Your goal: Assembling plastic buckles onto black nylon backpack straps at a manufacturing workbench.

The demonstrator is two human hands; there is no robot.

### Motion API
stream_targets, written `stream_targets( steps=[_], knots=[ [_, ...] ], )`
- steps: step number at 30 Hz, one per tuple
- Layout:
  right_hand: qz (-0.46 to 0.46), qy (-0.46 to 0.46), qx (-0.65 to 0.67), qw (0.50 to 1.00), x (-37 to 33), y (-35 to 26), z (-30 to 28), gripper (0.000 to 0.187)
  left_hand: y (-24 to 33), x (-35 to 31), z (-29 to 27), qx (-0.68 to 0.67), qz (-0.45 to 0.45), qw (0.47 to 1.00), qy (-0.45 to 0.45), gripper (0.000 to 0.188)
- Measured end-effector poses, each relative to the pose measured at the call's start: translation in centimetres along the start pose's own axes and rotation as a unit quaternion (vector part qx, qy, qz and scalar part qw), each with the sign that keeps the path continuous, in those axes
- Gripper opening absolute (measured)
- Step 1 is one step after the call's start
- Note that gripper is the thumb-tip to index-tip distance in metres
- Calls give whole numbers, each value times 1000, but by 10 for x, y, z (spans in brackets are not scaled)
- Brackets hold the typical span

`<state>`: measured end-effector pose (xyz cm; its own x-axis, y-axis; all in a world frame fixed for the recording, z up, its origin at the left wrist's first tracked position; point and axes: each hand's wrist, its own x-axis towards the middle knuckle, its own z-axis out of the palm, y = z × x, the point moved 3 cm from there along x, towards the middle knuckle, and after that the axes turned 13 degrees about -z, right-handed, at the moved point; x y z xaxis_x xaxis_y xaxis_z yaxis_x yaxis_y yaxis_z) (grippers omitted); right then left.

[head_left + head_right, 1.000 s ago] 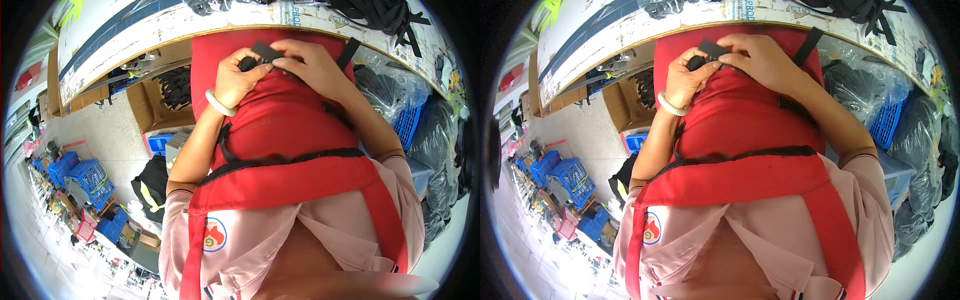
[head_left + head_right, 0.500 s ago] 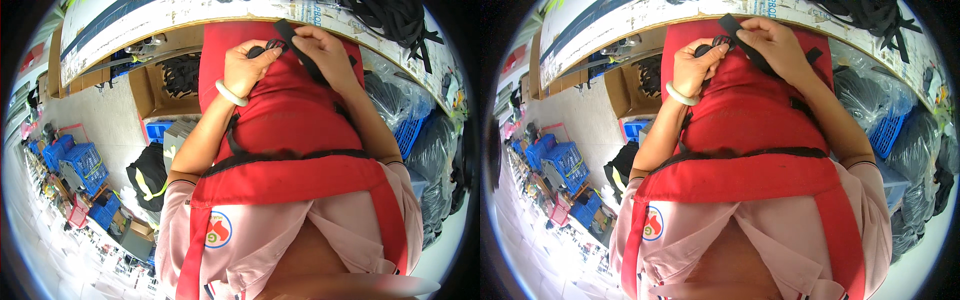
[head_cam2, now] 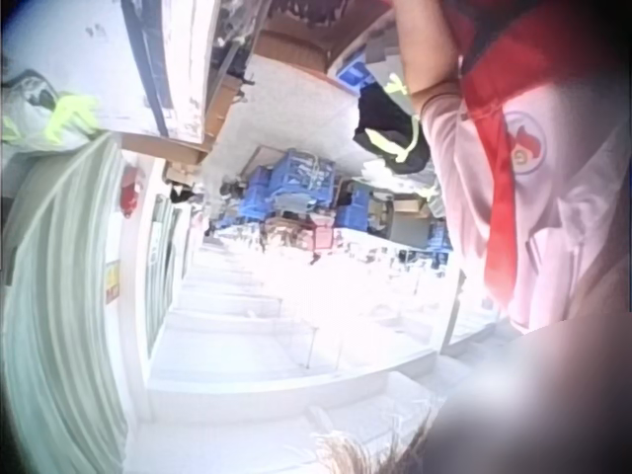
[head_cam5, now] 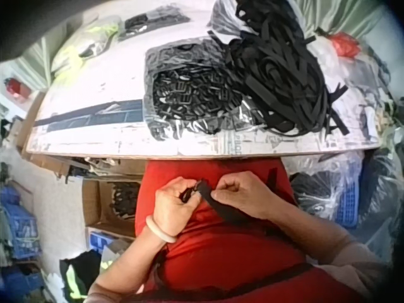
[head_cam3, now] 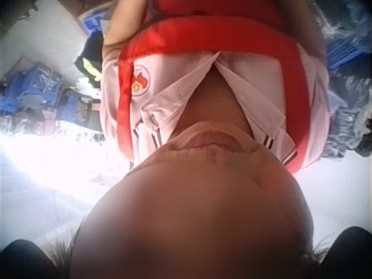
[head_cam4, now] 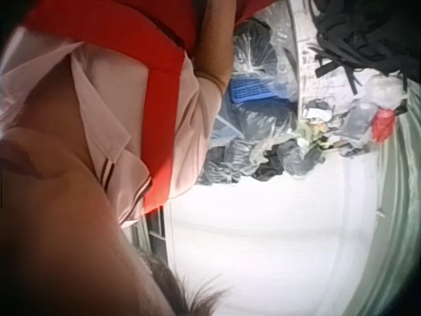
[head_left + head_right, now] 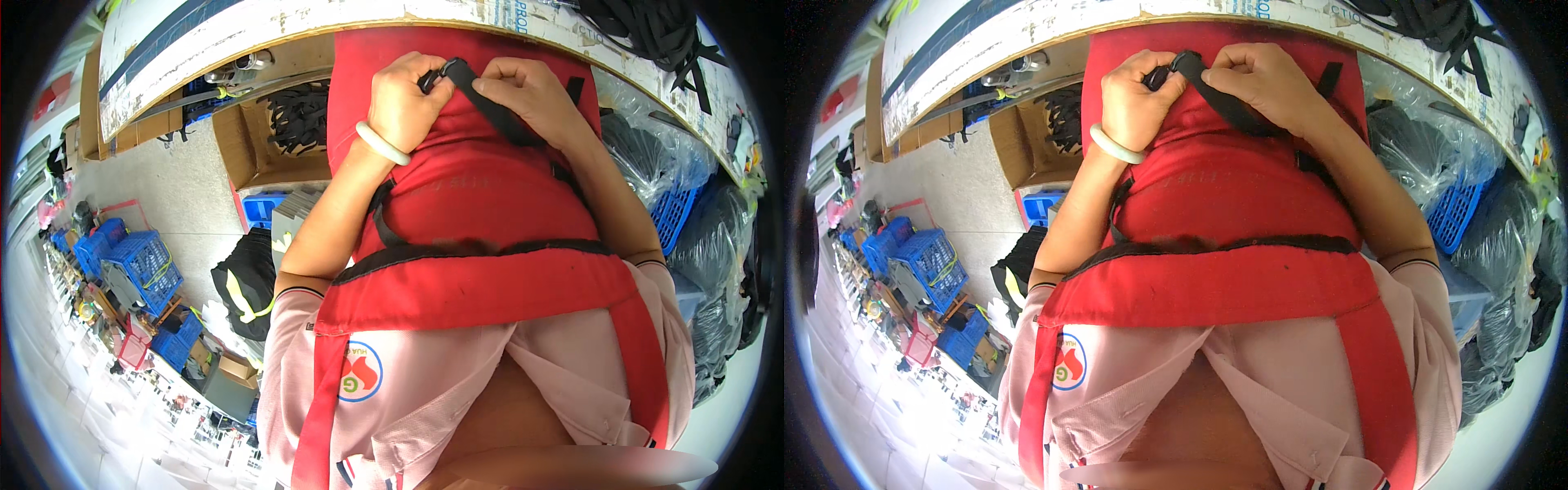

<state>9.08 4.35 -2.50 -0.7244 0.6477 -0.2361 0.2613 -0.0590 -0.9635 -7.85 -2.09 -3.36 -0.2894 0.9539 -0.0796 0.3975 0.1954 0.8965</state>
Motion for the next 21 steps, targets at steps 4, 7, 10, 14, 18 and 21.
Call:
stream_targets(
  steps=[4,7,10,14,18,21],
  knots=[
    [36,-31,25,999,3,1,2,18,-5,-1,-2,18,18,1000,-5,17],
    [-15,-11,90,996,6,3,5,19,1,1,0,38,43,998,-10,16],
    [-25,32,165,985,10,4,9,19,-5,0,2,7,37,999,-17,17],
    [-11,21,153,988,11,5,11,19,-20,-5,-1,-163,-75,983,-27,17],
    [1,10,168,986,16,9,12,19,-19,-7,-1,-135,-74,988,-9,16],
    [-3,35,210,977,20,-2,18,19,-13,-9,1,-32,19,999,1,15]
  ],
)
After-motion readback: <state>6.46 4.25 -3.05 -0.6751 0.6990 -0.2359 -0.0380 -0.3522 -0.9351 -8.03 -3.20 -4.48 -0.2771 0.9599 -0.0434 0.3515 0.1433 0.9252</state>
